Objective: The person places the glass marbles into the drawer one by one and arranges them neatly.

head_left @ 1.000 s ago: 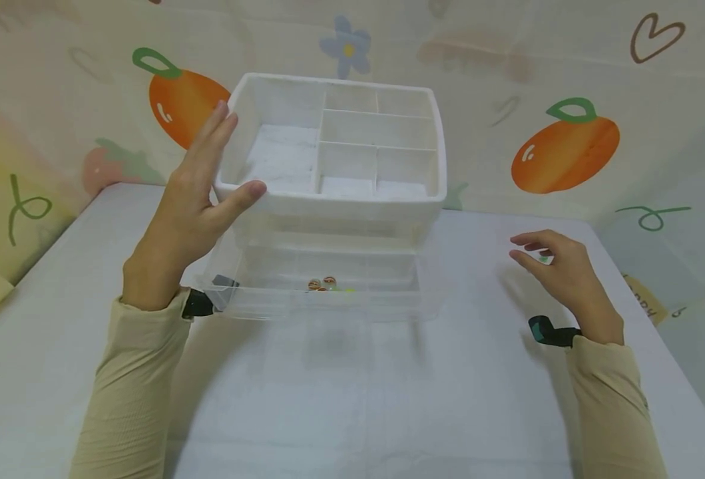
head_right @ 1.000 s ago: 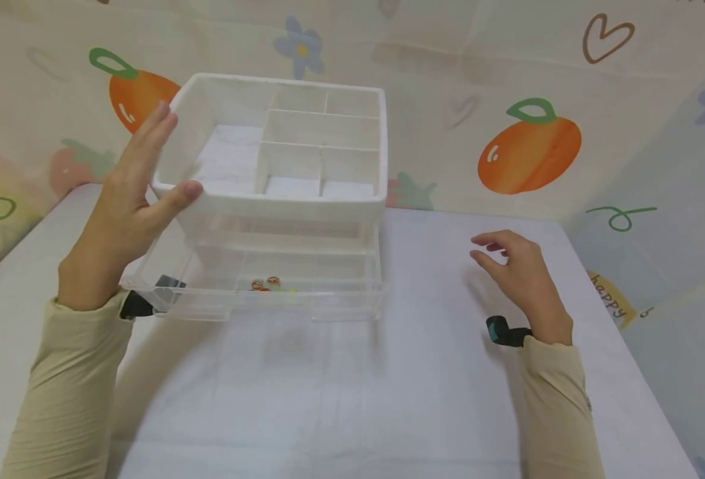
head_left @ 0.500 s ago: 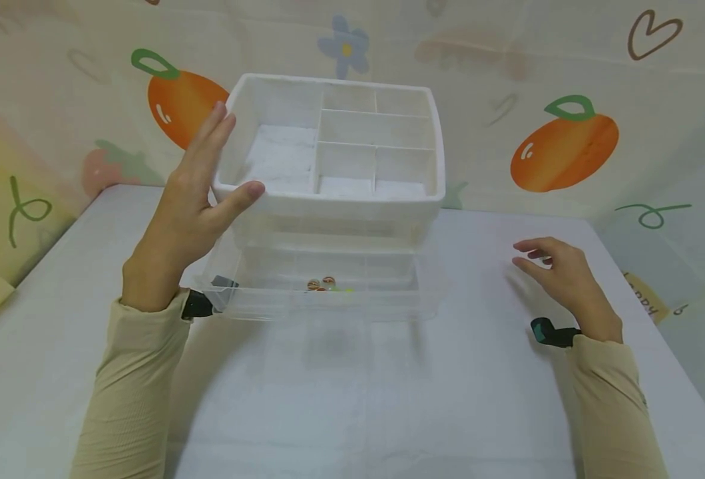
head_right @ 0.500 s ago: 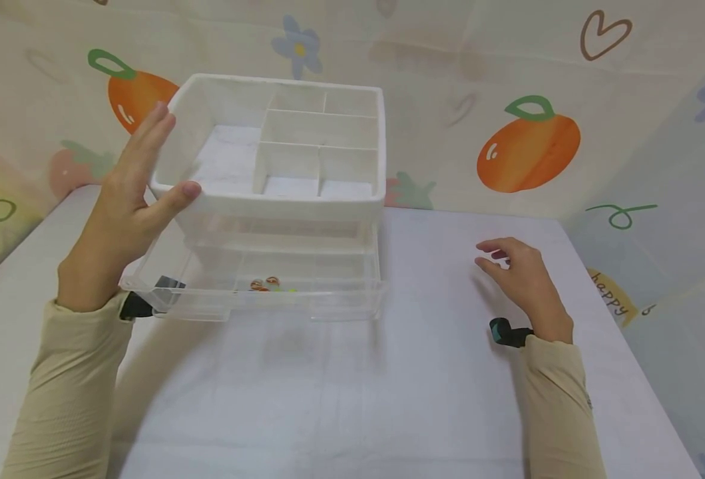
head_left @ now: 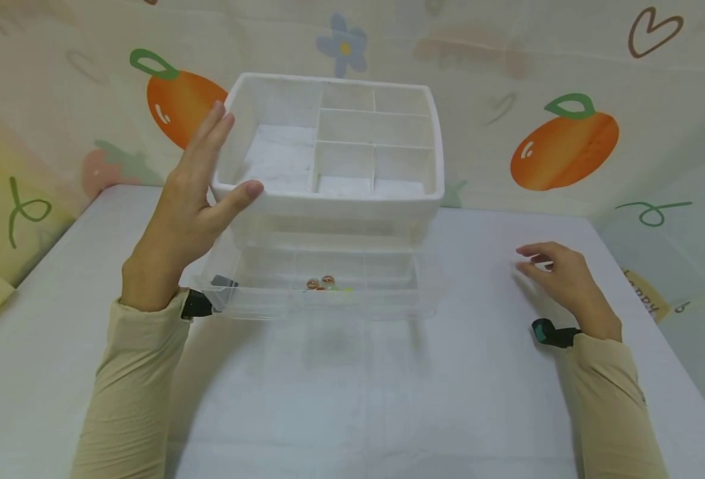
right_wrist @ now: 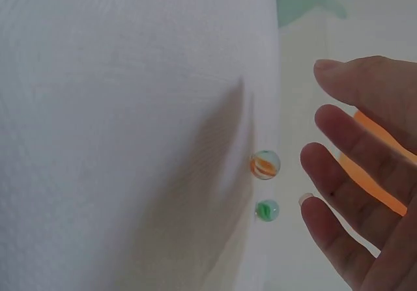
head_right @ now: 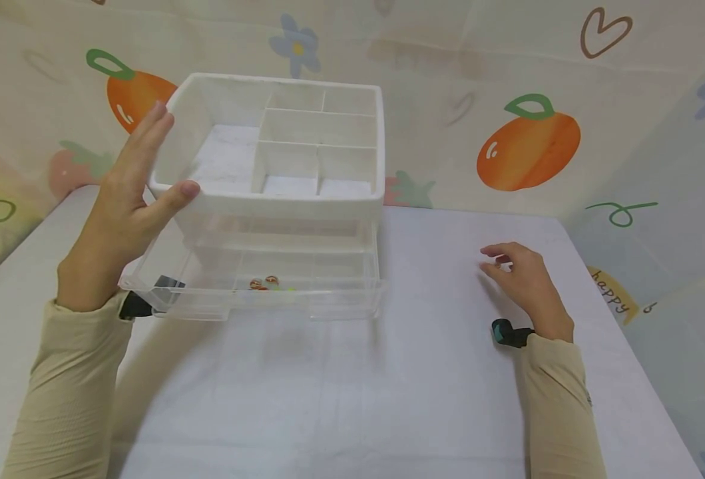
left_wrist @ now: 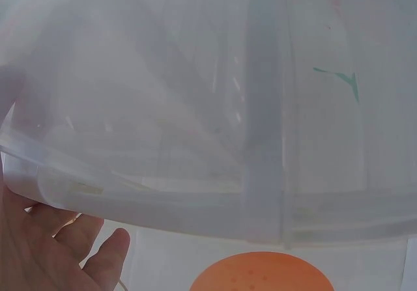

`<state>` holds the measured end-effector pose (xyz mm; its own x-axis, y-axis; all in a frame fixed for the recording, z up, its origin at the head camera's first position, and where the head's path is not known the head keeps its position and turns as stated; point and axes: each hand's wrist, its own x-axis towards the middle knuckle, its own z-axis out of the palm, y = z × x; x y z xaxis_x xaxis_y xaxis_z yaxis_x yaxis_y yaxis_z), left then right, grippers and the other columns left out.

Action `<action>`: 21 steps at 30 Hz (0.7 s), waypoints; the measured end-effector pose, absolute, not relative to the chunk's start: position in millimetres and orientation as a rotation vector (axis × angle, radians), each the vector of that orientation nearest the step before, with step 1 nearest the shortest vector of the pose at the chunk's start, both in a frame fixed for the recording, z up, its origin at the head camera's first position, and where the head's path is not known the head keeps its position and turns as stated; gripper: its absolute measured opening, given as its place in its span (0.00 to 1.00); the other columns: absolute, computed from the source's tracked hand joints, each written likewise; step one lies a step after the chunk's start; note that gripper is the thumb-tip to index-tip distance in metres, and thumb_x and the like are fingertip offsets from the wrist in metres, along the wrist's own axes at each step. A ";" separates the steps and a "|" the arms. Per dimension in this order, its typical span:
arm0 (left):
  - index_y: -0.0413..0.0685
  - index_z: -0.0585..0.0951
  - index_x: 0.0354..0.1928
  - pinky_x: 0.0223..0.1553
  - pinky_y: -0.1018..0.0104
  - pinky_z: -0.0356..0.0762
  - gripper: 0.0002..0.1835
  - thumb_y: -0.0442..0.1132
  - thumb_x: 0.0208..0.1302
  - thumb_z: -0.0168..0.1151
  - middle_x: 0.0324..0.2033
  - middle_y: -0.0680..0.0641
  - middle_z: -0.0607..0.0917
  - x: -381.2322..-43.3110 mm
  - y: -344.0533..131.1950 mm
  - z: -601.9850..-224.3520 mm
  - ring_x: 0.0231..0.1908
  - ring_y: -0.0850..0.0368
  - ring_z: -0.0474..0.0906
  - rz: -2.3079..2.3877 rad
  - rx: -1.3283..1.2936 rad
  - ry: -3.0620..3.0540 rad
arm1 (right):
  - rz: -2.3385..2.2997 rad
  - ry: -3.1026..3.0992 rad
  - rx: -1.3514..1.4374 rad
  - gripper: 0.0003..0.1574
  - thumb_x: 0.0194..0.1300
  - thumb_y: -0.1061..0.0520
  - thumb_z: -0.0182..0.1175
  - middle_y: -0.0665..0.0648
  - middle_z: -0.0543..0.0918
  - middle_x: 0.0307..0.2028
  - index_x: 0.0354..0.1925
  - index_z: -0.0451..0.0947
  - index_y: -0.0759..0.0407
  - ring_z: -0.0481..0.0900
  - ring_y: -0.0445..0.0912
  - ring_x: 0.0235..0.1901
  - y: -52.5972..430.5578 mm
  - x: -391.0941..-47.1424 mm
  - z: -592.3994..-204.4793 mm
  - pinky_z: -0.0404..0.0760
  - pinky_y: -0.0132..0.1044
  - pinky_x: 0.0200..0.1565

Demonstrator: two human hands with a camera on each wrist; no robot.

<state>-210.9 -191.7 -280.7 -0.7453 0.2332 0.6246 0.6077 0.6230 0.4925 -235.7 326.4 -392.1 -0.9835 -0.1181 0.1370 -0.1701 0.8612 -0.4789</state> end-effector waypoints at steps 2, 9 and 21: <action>0.53 0.55 0.78 0.78 0.57 0.44 0.42 0.57 0.69 0.60 0.79 0.57 0.50 -211.2 -191.6 -280.8 0.78 0.61 0.46 -0.972 -0.660 -2.333 | 0.775 -2.946 0.212 0.23 0.71 0.56 0.60 0.73 0.79 0.55 0.58 0.76 0.68 0.76 0.65 0.53 327.3 -236.1 -393.1 0.73 0.64 0.56; 0.52 0.55 0.78 0.78 0.58 0.44 0.42 0.57 0.69 0.59 0.79 0.56 0.50 -211.4 -191.3 -280.9 0.78 0.60 0.46 -0.973 -0.665 -2.326 | 0.787 -2.970 0.172 0.23 0.71 0.57 0.59 0.74 0.78 0.55 0.58 0.76 0.70 0.75 0.65 0.53 331.3 -236.4 -398.0 0.73 0.65 0.57; 0.53 0.55 0.78 0.78 0.56 0.44 0.42 0.57 0.69 0.59 0.79 0.57 0.50 -210.3 -191.0 -280.6 0.78 0.60 0.46 -0.969 -0.659 -2.331 | 0.781 -3.006 0.077 0.25 0.72 0.54 0.57 0.75 0.73 0.59 0.60 0.74 0.69 0.71 0.69 0.56 338.6 -235.9 -401.1 0.74 0.66 0.54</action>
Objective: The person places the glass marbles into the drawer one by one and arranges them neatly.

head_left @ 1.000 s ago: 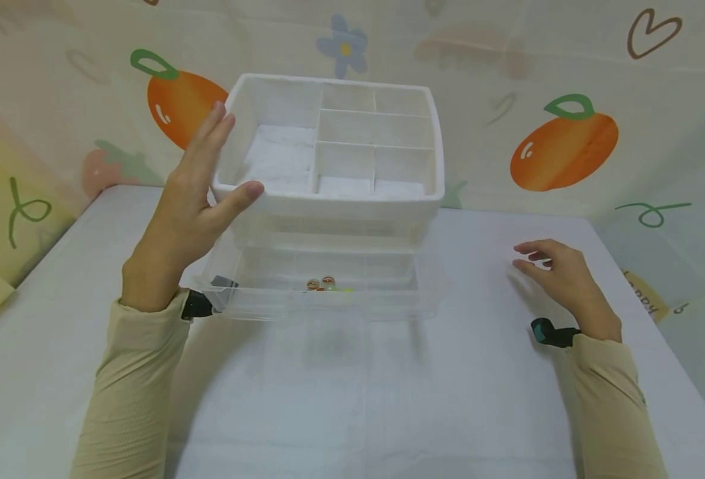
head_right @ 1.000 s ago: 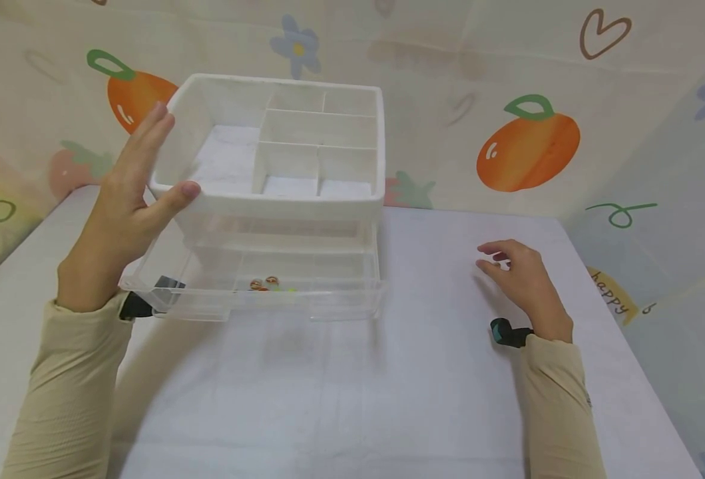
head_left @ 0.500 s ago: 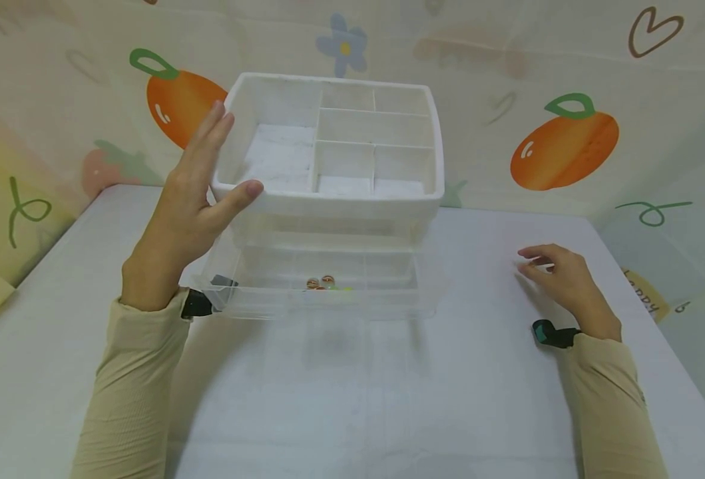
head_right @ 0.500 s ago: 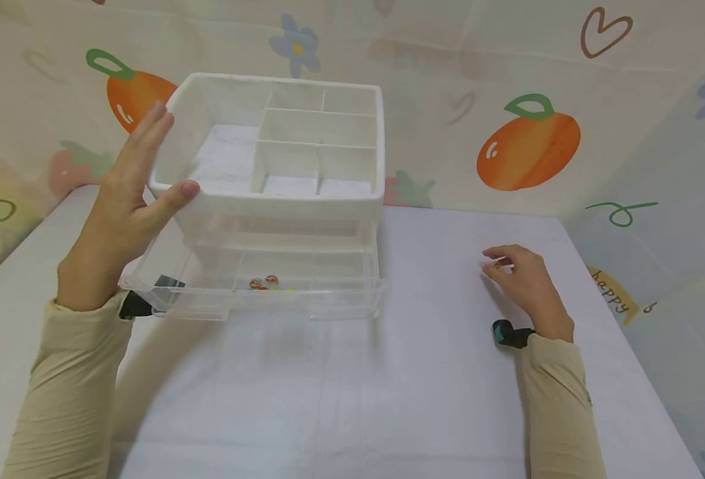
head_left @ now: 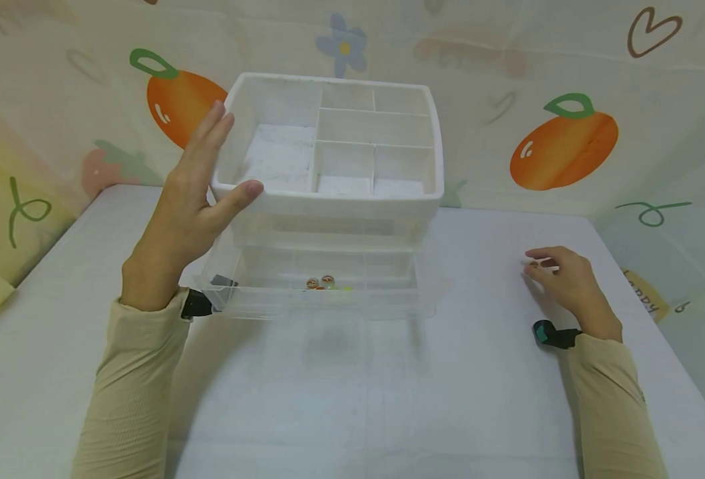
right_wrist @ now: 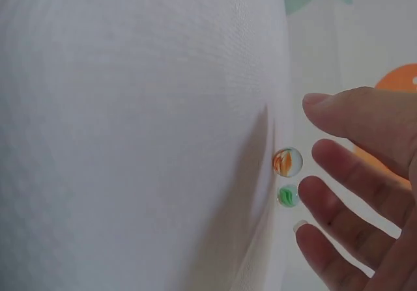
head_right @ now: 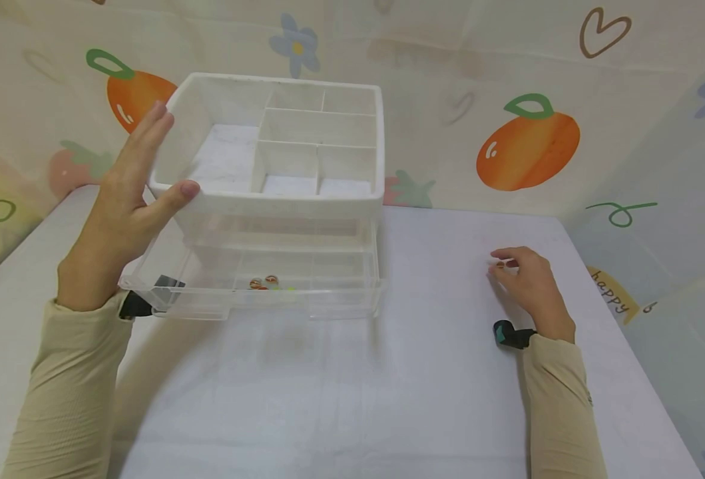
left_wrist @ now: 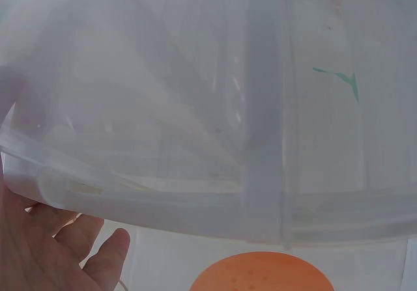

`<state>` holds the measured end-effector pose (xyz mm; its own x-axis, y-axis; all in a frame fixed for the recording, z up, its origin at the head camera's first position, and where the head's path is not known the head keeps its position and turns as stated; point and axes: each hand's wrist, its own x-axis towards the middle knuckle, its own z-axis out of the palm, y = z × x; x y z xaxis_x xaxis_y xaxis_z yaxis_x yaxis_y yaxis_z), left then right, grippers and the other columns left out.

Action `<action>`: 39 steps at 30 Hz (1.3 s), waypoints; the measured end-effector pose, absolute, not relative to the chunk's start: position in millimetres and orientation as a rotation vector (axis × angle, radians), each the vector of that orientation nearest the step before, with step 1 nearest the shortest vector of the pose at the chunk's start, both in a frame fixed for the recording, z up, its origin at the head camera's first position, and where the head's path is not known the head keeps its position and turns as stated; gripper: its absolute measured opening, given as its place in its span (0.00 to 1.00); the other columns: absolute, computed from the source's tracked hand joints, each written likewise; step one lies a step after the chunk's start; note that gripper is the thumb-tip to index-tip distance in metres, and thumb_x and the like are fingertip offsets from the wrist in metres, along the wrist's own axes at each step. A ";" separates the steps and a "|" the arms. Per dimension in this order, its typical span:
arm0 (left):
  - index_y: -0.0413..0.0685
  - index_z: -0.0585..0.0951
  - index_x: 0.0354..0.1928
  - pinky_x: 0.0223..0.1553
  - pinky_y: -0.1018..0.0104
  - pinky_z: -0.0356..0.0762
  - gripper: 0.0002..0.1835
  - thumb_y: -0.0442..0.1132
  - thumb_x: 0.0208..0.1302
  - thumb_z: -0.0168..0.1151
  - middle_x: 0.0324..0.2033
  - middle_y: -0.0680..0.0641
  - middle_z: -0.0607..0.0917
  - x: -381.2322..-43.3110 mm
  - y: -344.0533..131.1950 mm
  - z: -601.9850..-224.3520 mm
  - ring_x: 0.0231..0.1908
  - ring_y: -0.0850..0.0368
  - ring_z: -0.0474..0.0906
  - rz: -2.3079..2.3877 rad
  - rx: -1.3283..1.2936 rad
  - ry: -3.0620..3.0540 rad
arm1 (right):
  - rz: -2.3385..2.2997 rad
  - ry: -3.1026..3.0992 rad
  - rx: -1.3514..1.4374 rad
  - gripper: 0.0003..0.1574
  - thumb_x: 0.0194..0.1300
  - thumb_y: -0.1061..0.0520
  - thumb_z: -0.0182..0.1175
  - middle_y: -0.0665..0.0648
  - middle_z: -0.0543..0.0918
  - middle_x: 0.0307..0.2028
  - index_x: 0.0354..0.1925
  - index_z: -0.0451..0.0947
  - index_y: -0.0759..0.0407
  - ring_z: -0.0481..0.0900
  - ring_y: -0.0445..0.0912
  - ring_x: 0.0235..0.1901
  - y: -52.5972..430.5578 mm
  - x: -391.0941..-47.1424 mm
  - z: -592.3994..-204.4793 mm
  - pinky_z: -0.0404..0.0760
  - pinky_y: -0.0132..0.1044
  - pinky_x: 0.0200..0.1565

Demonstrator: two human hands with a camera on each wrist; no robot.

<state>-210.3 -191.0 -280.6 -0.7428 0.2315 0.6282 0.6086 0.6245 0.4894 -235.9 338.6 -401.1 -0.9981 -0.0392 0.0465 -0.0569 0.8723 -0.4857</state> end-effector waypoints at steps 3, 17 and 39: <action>0.53 0.55 0.78 0.78 0.56 0.44 0.42 0.57 0.69 0.59 0.79 0.57 0.50 -210.2 -191.0 -280.8 0.78 0.60 0.46 -0.970 -0.658 -2.332 | 0.784 -3.054 0.020 0.27 0.73 0.52 0.56 0.75 0.70 0.61 0.62 0.72 0.69 0.69 0.70 0.58 339.8 -235.5 -401.0 0.73 0.67 0.55; 0.52 0.55 0.78 0.78 0.57 0.44 0.42 0.57 0.69 0.60 0.79 0.56 0.50 -210.1 -191.5 -280.4 0.78 0.60 0.46 -0.970 -0.663 -2.330 | 0.723 -3.158 -0.007 0.26 0.72 0.56 0.55 0.75 0.77 0.53 0.60 0.73 0.72 0.72 0.67 0.53 343.0 -237.2 -400.1 0.75 0.62 0.54; 0.52 0.56 0.78 0.78 0.58 0.44 0.42 0.55 0.69 0.61 0.79 0.56 0.50 -210.4 -191.4 -280.6 0.78 0.61 0.46 -0.971 -0.659 -2.329 | 0.662 -3.174 0.148 0.19 0.69 0.60 0.56 0.75 0.80 0.49 0.53 0.78 0.73 0.75 0.67 0.49 342.1 -237.3 -395.0 0.76 0.61 0.51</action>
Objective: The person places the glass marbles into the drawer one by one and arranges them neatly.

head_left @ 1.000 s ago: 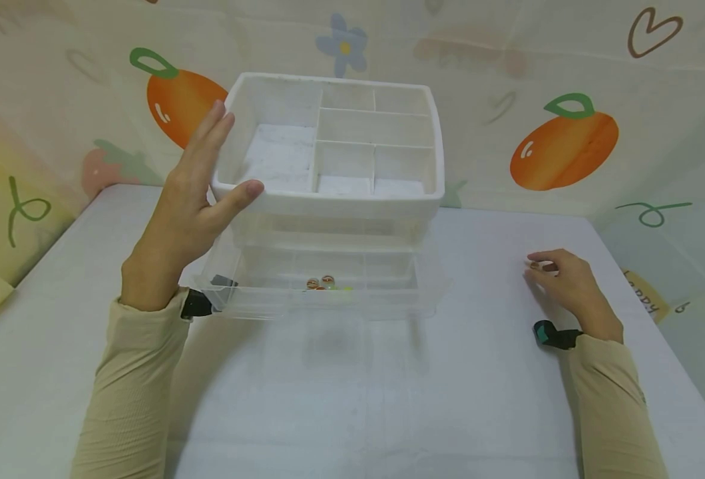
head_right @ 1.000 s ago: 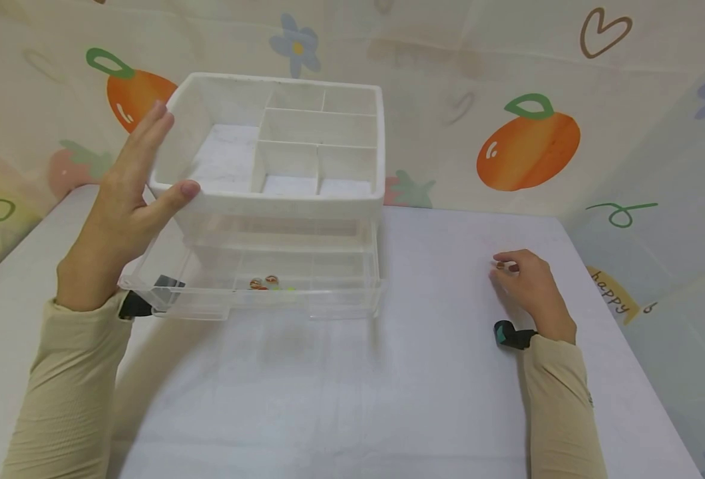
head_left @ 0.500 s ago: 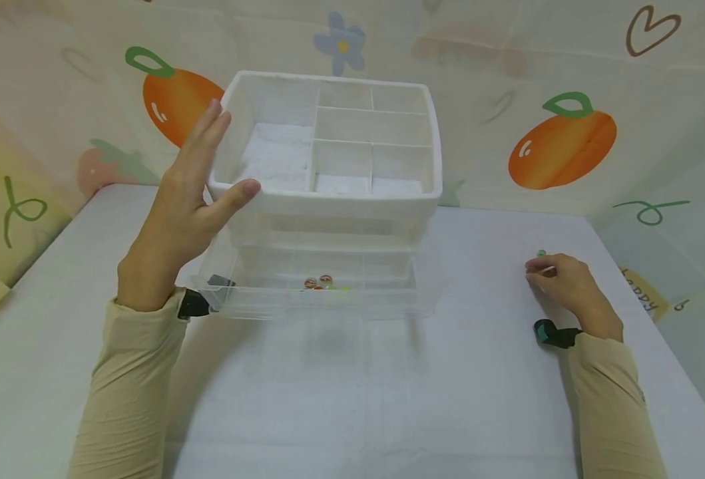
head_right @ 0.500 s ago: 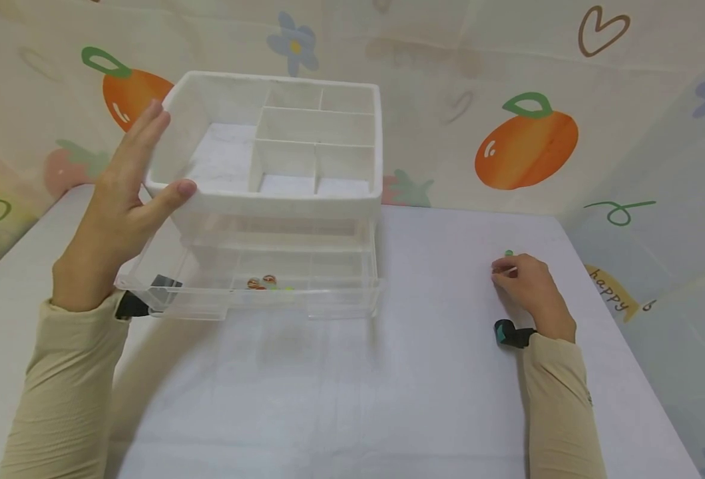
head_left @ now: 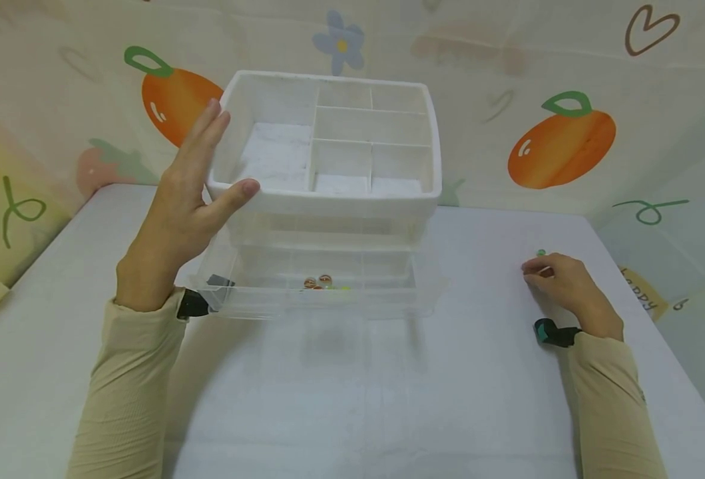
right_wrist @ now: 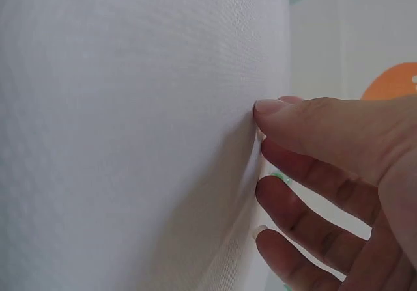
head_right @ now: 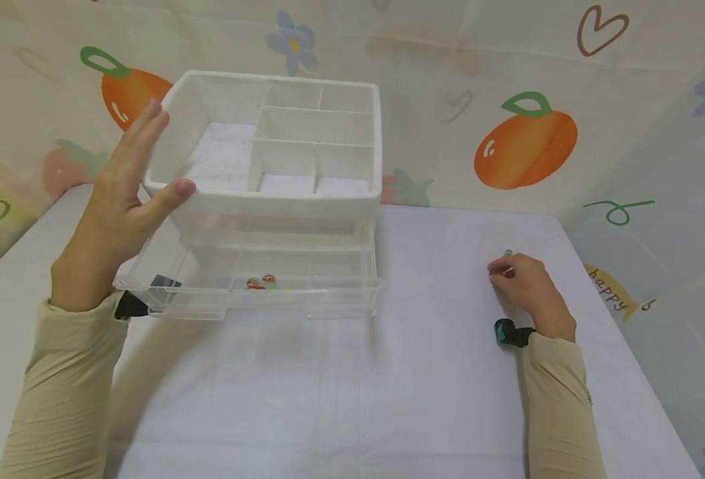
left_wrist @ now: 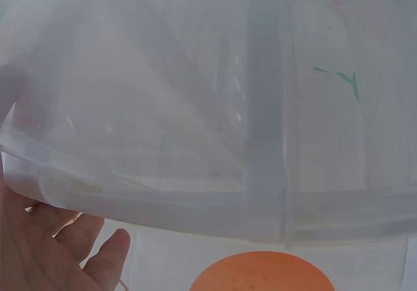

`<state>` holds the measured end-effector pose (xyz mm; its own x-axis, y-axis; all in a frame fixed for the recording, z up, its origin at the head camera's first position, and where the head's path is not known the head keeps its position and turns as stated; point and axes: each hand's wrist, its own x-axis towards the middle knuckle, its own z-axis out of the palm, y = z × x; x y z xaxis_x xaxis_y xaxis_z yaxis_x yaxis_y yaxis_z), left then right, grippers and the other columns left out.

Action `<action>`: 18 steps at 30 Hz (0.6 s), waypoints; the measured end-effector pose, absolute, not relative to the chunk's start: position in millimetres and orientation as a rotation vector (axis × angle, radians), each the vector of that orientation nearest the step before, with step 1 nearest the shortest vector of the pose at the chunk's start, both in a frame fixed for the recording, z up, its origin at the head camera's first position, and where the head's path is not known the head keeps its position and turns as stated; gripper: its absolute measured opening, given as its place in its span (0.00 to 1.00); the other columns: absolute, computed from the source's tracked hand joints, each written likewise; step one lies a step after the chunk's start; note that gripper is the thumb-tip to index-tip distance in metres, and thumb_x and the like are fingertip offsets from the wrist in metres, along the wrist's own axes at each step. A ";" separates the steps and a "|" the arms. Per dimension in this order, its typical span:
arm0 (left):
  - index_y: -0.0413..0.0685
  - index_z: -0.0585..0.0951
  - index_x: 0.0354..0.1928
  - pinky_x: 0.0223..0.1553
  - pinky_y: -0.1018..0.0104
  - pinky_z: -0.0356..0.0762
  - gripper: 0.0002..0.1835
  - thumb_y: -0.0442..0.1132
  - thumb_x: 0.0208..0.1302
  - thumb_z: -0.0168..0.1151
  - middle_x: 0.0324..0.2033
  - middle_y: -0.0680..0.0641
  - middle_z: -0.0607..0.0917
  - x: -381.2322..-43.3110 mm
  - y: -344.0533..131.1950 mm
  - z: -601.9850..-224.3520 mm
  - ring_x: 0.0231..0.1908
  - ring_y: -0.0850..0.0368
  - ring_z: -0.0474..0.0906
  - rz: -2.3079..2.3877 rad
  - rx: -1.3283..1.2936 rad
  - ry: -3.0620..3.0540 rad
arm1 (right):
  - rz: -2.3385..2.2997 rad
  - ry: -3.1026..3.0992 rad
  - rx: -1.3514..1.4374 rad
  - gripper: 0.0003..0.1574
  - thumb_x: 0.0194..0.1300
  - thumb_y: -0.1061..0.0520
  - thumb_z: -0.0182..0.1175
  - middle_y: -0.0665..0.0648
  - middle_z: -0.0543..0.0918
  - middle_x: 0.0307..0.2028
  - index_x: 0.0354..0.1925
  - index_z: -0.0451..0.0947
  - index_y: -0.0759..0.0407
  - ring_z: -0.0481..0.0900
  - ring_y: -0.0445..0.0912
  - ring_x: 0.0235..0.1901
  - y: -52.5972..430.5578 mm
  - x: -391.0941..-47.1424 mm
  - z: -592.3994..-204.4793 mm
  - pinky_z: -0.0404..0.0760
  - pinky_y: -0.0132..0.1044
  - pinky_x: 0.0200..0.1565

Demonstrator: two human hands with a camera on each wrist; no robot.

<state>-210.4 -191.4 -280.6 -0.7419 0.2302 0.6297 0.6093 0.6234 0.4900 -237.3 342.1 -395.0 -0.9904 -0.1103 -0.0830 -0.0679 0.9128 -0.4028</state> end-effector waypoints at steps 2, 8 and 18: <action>0.52 0.56 0.78 0.78 0.58 0.44 0.42 0.56 0.69 0.60 0.79 0.56 0.50 -210.6 -191.4 -280.8 0.78 0.60 0.46 -0.966 -0.660 -2.328 | -0.626 2.982 -0.155 0.19 0.69 0.60 0.57 0.75 0.80 0.49 0.52 0.78 0.73 0.76 0.67 0.49 342.3 -237.1 -395.4 0.76 0.61 0.51; 0.51 0.55 0.78 0.78 0.57 0.44 0.42 0.57 0.69 0.60 0.79 0.55 0.50 -210.8 -191.6 -281.3 0.78 0.59 0.46 -0.966 -0.666 -2.327 | -0.664 2.980 -0.106 0.19 0.71 0.57 0.57 0.74 0.81 0.49 0.53 0.77 0.71 0.75 0.66 0.51 340.7 -236.4 -397.2 0.76 0.63 0.54; 0.53 0.55 0.78 0.78 0.55 0.44 0.42 0.56 0.68 0.61 0.79 0.56 0.50 -209.8 -191.6 -280.9 0.78 0.59 0.46 -0.990 -0.654 -2.336 | -0.686 2.951 -0.095 0.20 0.71 0.56 0.58 0.72 0.81 0.50 0.53 0.76 0.69 0.75 0.66 0.52 337.6 -237.1 -396.7 0.75 0.64 0.56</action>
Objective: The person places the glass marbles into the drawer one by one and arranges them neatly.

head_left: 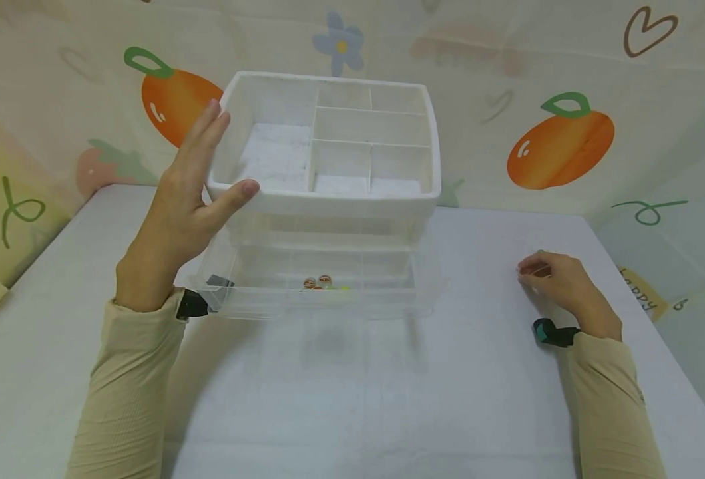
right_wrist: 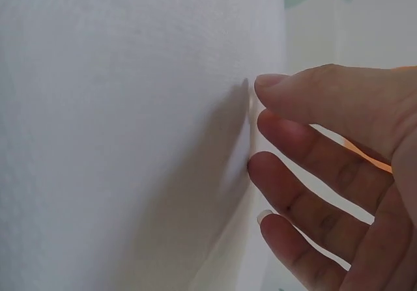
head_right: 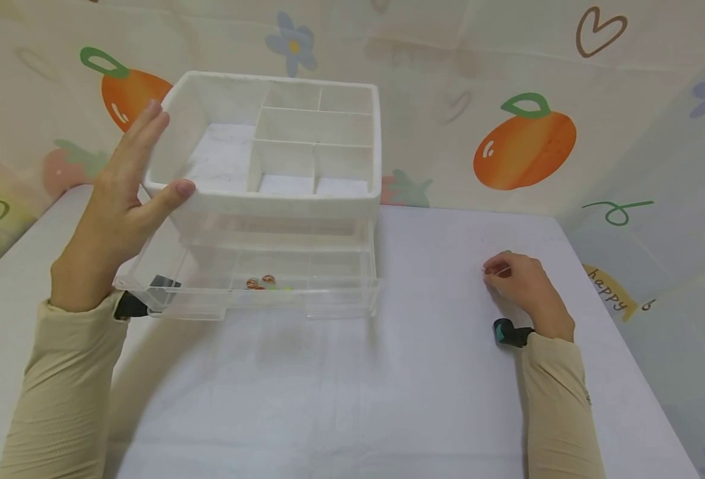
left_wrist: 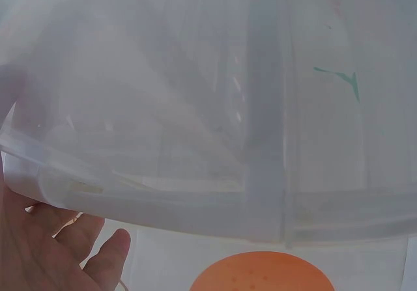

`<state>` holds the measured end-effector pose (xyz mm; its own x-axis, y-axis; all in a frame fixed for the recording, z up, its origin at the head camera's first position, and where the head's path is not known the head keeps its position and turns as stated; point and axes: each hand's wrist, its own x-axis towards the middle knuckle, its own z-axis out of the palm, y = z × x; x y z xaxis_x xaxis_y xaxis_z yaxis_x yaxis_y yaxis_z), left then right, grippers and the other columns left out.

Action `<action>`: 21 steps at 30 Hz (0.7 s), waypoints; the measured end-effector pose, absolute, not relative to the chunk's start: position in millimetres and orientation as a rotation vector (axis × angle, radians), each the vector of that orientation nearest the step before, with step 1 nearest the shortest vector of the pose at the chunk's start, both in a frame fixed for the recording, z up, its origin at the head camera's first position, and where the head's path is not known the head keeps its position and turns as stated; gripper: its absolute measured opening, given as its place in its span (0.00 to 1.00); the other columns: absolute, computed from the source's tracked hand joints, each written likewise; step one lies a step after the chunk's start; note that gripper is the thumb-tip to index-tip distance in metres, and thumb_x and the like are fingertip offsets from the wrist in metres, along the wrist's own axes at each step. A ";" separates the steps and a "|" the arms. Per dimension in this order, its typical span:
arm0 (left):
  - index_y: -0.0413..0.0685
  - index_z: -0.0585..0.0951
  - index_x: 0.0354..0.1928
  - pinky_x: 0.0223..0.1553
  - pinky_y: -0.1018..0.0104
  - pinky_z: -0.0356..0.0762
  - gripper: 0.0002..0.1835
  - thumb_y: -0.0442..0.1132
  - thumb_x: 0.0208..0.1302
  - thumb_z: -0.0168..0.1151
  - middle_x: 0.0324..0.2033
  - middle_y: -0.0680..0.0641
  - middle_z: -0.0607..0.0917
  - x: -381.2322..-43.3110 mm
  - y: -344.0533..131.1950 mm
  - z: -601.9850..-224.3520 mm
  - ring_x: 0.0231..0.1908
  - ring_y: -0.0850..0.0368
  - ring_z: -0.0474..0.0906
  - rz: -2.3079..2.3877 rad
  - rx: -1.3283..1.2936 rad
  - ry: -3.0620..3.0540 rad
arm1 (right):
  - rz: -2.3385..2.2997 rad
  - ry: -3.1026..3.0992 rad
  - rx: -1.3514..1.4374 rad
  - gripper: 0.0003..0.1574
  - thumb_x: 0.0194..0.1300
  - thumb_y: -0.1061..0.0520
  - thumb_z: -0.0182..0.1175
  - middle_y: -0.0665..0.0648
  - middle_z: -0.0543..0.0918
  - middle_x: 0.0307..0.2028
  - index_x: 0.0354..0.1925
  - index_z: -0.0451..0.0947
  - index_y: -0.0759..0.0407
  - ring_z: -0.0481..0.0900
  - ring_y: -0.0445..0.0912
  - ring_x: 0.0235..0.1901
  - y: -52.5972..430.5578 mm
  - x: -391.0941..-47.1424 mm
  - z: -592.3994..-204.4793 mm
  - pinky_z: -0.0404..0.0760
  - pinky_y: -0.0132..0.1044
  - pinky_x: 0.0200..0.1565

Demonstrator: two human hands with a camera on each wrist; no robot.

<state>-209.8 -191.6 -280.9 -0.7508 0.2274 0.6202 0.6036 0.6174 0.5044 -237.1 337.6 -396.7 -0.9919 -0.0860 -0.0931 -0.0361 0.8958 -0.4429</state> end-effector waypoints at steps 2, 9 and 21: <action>0.53 0.55 0.78 0.78 0.56 0.44 0.42 0.55 0.69 0.61 0.79 0.57 0.50 -209.6 -191.5 -280.7 0.78 0.60 0.46 -0.989 -0.652 -2.338 | -0.690 2.954 -0.098 0.20 0.71 0.55 0.59 0.72 0.81 0.50 0.54 0.76 0.68 0.75 0.66 0.52 336.7 -237.1 -396.4 0.75 0.64 0.56; 0.53 0.55 0.78 0.78 0.56 0.44 0.42 0.56 0.68 0.61 0.79 0.57 0.50 -209.3 -191.3 -280.6 0.78 0.60 0.46 -0.990 -0.649 -2.340 | -0.704 2.939 -0.079 0.21 0.71 0.52 0.59 0.71 0.80 0.51 0.54 0.76 0.67 0.75 0.66 0.53 333.8 -237.9 -394.5 0.77 0.62 0.54; 0.52 0.56 0.78 0.78 0.56 0.44 0.42 0.57 0.69 0.60 0.79 0.56 0.50 -210.2 -191.0 -280.9 0.78 0.59 0.46 -0.969 -0.660 -2.327 | -0.693 2.984 -0.147 0.19 0.70 0.53 0.60 0.70 0.83 0.48 0.51 0.78 0.66 0.78 0.65 0.51 329.7 -237.2 -389.6 0.78 0.61 0.51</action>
<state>-210.2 -191.0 -280.9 -0.7405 0.2310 0.6311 0.6107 0.6232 0.4885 -237.2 329.7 -389.6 -0.9926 -0.1104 -0.0512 -0.0765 0.8934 -0.4426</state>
